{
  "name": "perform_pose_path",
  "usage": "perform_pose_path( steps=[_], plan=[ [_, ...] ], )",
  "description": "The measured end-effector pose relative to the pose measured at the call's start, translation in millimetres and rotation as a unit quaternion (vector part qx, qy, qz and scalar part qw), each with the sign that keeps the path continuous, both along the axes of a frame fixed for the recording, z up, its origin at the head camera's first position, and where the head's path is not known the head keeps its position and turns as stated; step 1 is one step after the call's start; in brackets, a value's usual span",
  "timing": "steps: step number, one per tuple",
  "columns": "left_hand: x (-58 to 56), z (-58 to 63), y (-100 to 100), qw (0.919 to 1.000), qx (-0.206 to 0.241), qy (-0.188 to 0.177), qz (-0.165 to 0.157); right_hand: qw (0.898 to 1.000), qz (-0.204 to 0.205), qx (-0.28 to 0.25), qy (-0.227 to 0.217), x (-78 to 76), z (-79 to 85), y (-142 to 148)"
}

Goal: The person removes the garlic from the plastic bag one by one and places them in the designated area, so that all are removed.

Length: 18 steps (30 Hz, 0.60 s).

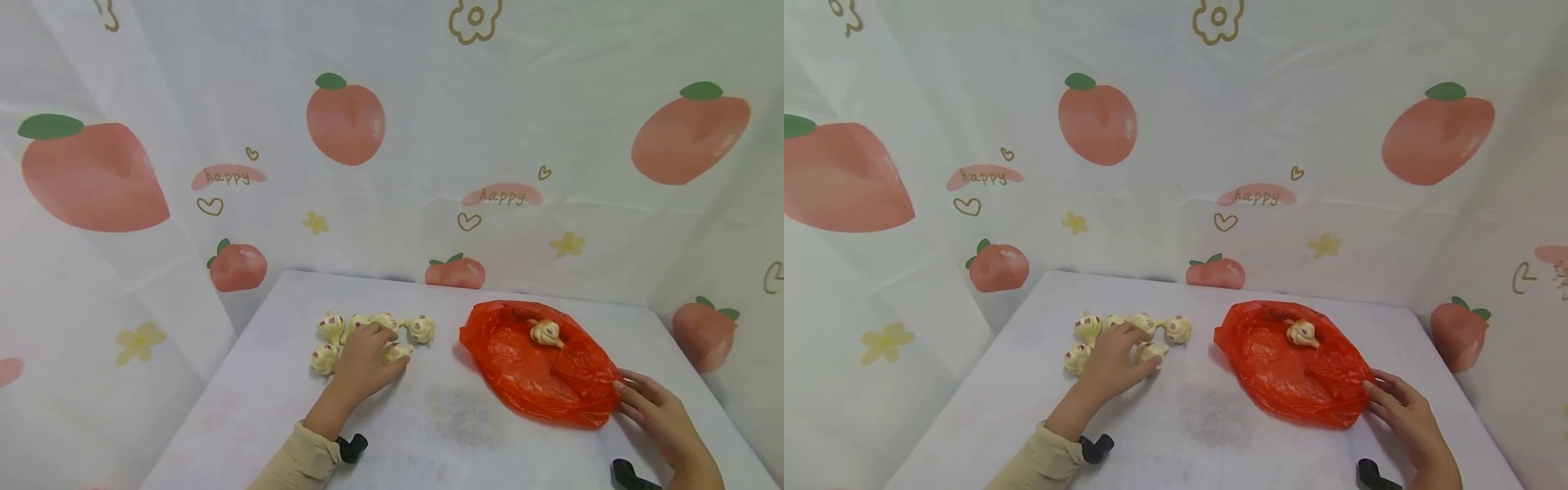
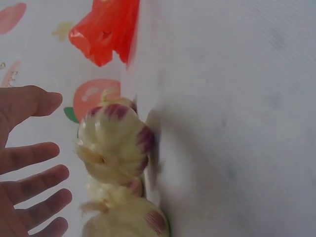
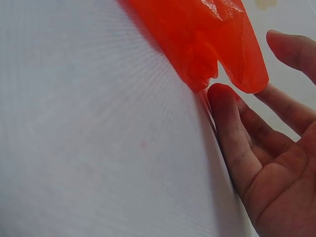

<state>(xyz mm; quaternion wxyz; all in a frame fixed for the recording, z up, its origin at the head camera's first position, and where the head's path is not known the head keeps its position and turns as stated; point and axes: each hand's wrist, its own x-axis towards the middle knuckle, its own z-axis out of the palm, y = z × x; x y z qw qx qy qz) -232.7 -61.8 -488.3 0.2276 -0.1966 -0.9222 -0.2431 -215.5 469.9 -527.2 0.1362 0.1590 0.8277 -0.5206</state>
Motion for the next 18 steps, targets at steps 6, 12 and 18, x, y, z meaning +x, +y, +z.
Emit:
perform_pose_path(
  steps=[6, 12, 18],
  plan=[
    [-9.4, 6.0, 18.8, 0.9997, 0.004, 0.001, -0.026, 1.0, -0.004, -0.002, 0.002, 0.2, -2.1, 0.9],
    [-16.5, 9.3, 43.6, 0.9981, 0.004, -0.035, -0.051, 1.0, -0.004, -0.004, 0.008, -0.5, -4.5, 2.2],
    [-27.2, 14.1, 73.1, 0.9964, -0.012, -0.035, -0.076, 1.0, -0.003, 0.001, 0.007, 0.4, -2.9, -0.2]
  ],
)
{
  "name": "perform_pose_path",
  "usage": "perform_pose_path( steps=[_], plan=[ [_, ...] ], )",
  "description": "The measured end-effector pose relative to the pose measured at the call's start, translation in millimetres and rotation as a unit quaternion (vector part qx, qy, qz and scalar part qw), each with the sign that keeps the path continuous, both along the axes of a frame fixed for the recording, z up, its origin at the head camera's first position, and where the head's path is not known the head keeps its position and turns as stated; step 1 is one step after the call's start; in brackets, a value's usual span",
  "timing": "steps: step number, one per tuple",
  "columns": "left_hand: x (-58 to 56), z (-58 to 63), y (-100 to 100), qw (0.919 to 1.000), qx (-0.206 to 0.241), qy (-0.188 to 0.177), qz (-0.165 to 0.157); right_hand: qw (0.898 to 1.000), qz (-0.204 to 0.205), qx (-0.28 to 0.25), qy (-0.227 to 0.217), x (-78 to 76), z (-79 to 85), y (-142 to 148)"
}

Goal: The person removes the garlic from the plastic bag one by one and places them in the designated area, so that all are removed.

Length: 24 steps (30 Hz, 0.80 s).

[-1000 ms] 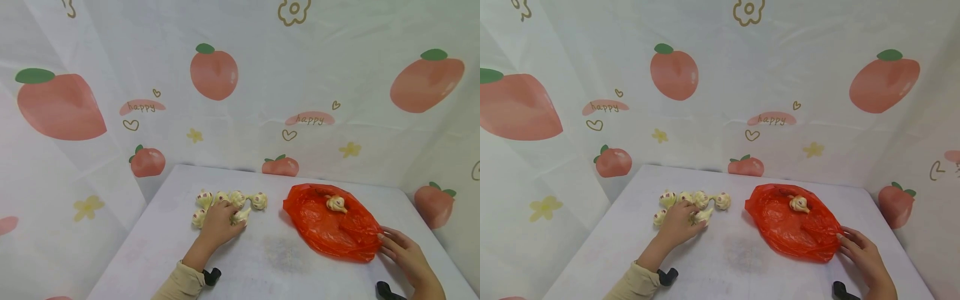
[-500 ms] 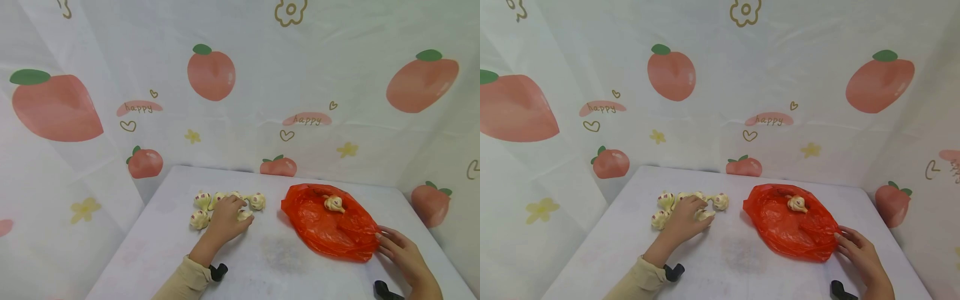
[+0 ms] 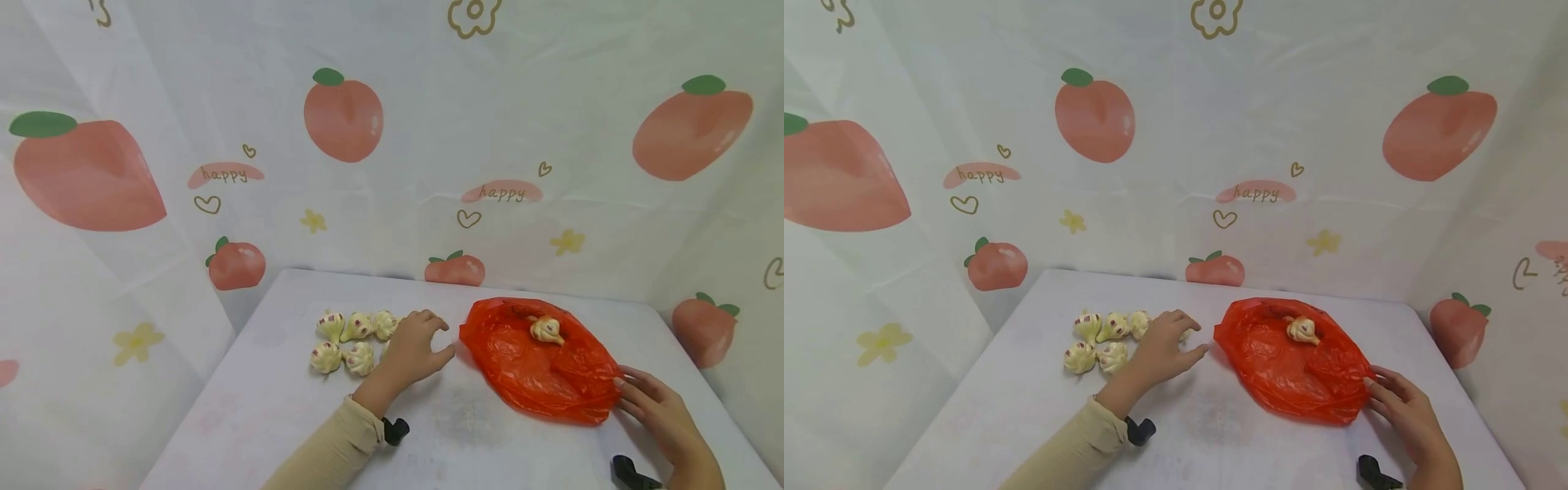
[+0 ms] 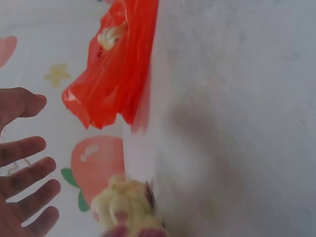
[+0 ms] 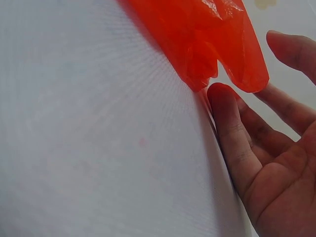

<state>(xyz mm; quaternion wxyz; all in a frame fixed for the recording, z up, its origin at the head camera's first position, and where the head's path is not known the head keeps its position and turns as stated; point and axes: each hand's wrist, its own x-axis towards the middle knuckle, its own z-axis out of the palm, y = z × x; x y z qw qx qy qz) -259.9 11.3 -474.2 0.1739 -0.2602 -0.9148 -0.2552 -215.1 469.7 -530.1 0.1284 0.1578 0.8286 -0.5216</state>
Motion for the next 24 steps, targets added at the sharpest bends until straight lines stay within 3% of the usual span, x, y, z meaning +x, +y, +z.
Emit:
perform_pose_path(
  steps=[7, 13, 19, 24],
  plan=[
    [-9.2, 11.7, 33.0, 0.9992, -0.006, -0.001, -0.039, 1.0, -0.002, 0.005, -0.002, -0.1, 3.2, -1.4],
    [-11.6, 18.1, 55.1, 0.9971, -0.042, -0.012, -0.063, 1.0, 0.001, 0.003, -0.003, -0.8, 2.8, -1.0],
    [-16.6, 12.8, 75.3, 0.9938, -0.068, -0.036, -0.08, 1.0, 0.004, 0.005, 0.003, -1.3, 0.3, -0.6],
    [-25.3, 7.6, 94.7, 0.9915, -0.071, -0.028, -0.106, 1.0, 0.004, -0.002, 0.009, -0.8, 1.1, 1.1]
  ],
)
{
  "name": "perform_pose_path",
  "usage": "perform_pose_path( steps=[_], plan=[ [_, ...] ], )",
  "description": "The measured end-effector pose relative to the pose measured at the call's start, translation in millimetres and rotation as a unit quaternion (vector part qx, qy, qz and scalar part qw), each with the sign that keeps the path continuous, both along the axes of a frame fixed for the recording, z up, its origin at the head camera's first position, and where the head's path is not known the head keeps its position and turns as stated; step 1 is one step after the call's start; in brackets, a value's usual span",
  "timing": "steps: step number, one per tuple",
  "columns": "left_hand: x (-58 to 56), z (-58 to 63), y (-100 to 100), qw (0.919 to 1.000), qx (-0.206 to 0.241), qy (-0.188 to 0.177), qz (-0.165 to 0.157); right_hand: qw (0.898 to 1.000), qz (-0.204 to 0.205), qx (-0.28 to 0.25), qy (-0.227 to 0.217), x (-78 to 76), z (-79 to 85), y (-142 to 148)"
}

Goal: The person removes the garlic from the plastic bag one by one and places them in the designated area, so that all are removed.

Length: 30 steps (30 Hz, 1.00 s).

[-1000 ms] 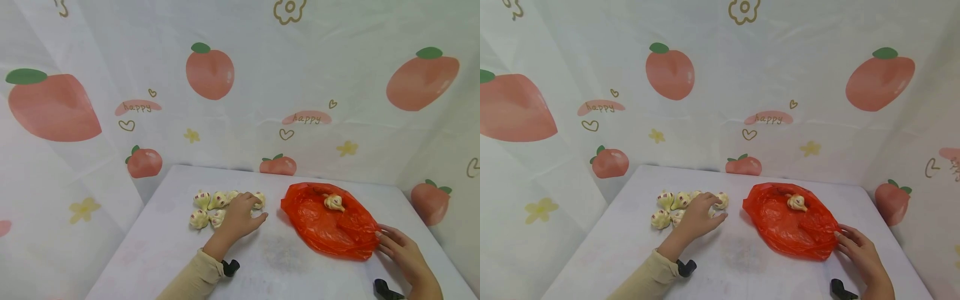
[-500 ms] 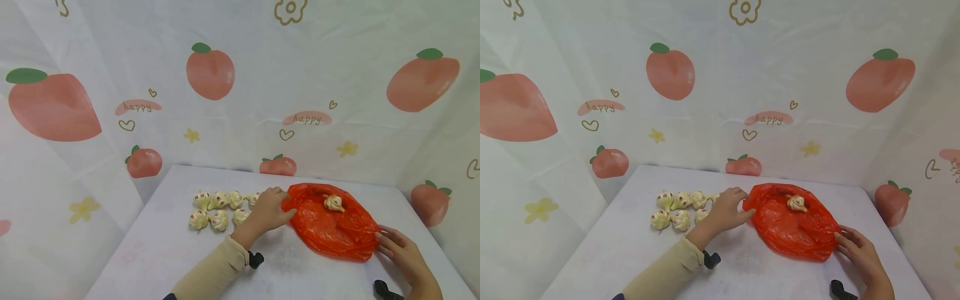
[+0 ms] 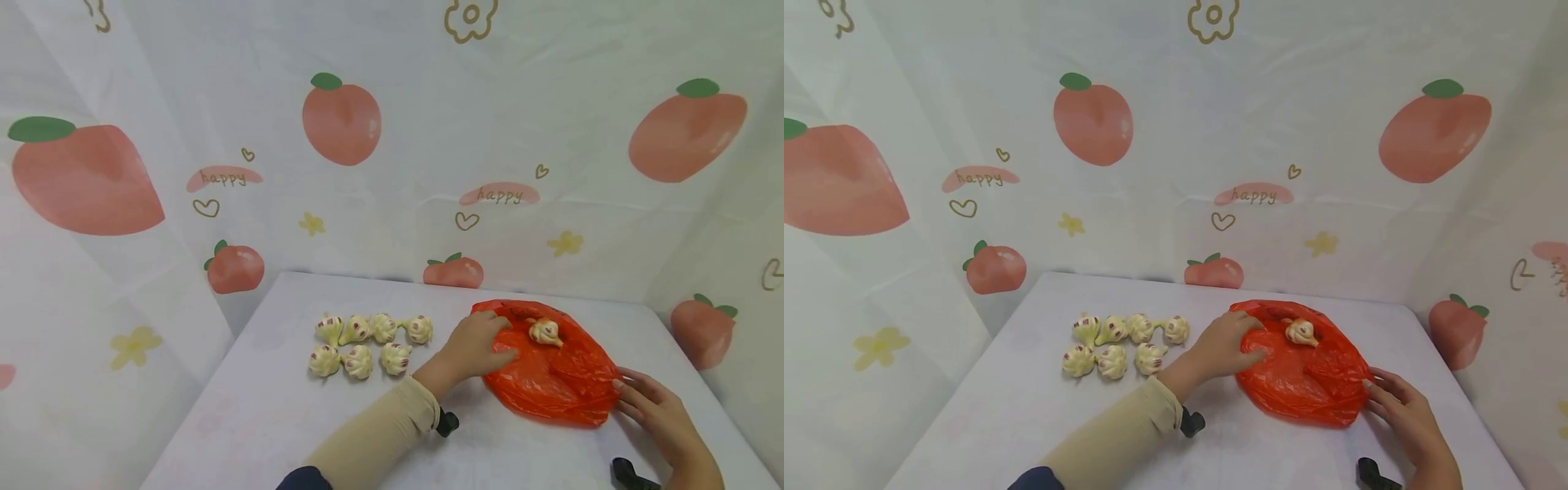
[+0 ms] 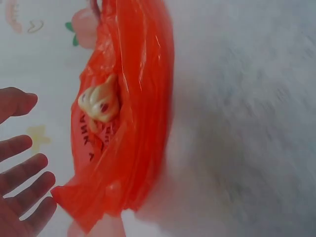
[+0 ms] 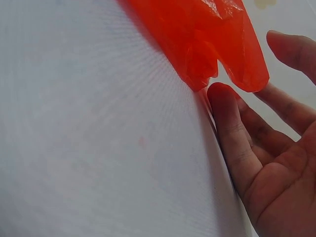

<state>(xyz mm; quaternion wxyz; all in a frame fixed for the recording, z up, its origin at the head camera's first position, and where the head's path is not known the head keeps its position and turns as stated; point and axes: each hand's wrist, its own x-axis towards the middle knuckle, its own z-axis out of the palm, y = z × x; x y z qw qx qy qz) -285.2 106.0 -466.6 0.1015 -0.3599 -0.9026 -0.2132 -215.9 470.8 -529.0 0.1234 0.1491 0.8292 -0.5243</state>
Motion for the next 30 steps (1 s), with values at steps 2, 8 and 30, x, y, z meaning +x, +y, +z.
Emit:
perform_pose_path(
  steps=[2, 8, 30],
  plan=[
    [-2.7, 0.6, 7.6, 0.9999, -0.007, 0.008, -0.008, 1.0, -0.001, -0.005, -0.002, 0.5, 0.0, 0.8],
    [-7.7, 11.9, 25.2, 0.9993, -0.032, 0.003, -0.018, 1.0, 0.003, 0.002, -0.003, 0.1, -0.1, 0.9],
    [-36.1, 19.1, 61.2, 0.9943, 0.027, -0.102, -0.02, 1.0, 0.007, -0.003, 0.006, 1.8, -0.4, 1.1]
  ],
)
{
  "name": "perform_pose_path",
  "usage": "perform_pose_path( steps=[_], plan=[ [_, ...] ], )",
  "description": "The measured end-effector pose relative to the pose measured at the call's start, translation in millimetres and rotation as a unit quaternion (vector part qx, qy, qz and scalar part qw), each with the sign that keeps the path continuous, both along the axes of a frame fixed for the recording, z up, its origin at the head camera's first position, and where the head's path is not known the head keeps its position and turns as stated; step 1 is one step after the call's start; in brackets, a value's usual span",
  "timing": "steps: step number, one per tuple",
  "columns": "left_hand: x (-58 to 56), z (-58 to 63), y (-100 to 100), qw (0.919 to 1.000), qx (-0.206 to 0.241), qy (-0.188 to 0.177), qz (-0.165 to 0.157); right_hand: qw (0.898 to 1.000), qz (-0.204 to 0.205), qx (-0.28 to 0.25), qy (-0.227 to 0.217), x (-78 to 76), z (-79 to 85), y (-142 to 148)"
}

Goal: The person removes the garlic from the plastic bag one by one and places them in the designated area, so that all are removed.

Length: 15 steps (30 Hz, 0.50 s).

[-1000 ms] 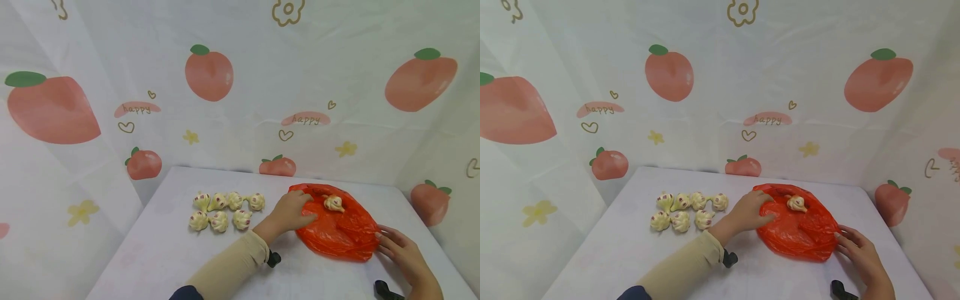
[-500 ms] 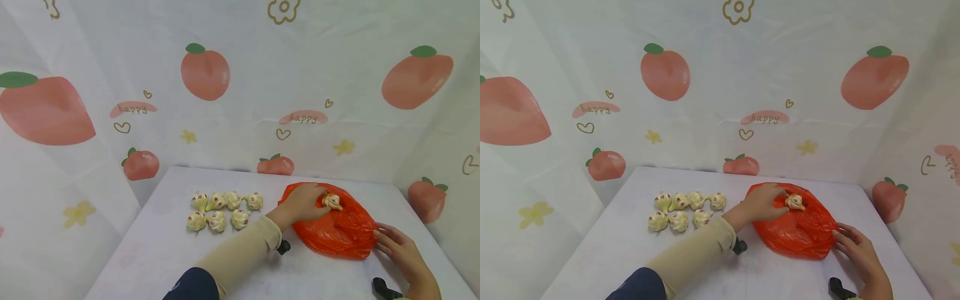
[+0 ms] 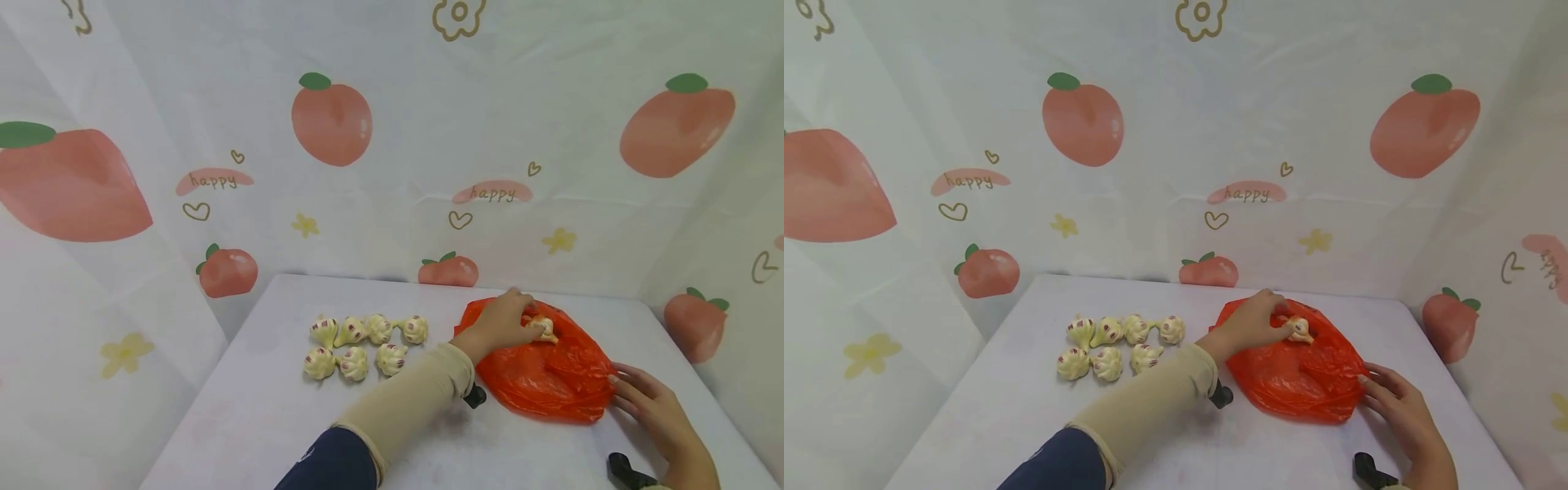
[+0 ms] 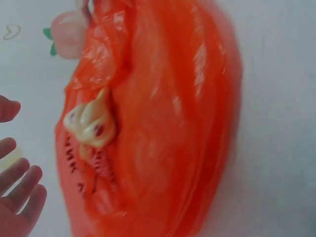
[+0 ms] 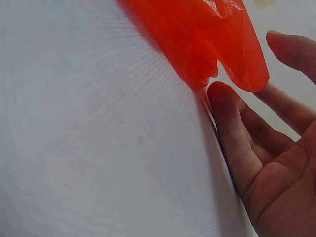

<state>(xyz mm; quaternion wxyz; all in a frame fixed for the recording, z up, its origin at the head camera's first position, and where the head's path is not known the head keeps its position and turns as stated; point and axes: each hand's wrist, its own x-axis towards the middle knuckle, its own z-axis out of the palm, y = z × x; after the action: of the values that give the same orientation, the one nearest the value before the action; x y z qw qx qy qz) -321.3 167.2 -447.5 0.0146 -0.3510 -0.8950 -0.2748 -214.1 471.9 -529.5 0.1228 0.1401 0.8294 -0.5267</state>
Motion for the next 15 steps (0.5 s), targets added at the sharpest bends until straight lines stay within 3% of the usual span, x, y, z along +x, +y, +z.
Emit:
perform_pose_path(
  steps=[3, 8, 15],
  plan=[
    [0.4, -10.4, 8.7, 0.9998, 0.016, -0.009, 0.01, 1.0, -0.001, 0.001, 0.001, -1.1, 3.2, 1.4],
    [-0.9, -26.9, 18.8, 0.9995, 0.0, 0.001, 0.032, 1.0, -0.005, -0.004, -0.004, -2.7, 4.8, 0.6],
    [0.5, -39.0, 28.6, 0.9985, -0.021, -0.019, 0.046, 1.0, -0.011, 0.0, -0.02, -1.6, 2.3, -0.1]
  ],
)
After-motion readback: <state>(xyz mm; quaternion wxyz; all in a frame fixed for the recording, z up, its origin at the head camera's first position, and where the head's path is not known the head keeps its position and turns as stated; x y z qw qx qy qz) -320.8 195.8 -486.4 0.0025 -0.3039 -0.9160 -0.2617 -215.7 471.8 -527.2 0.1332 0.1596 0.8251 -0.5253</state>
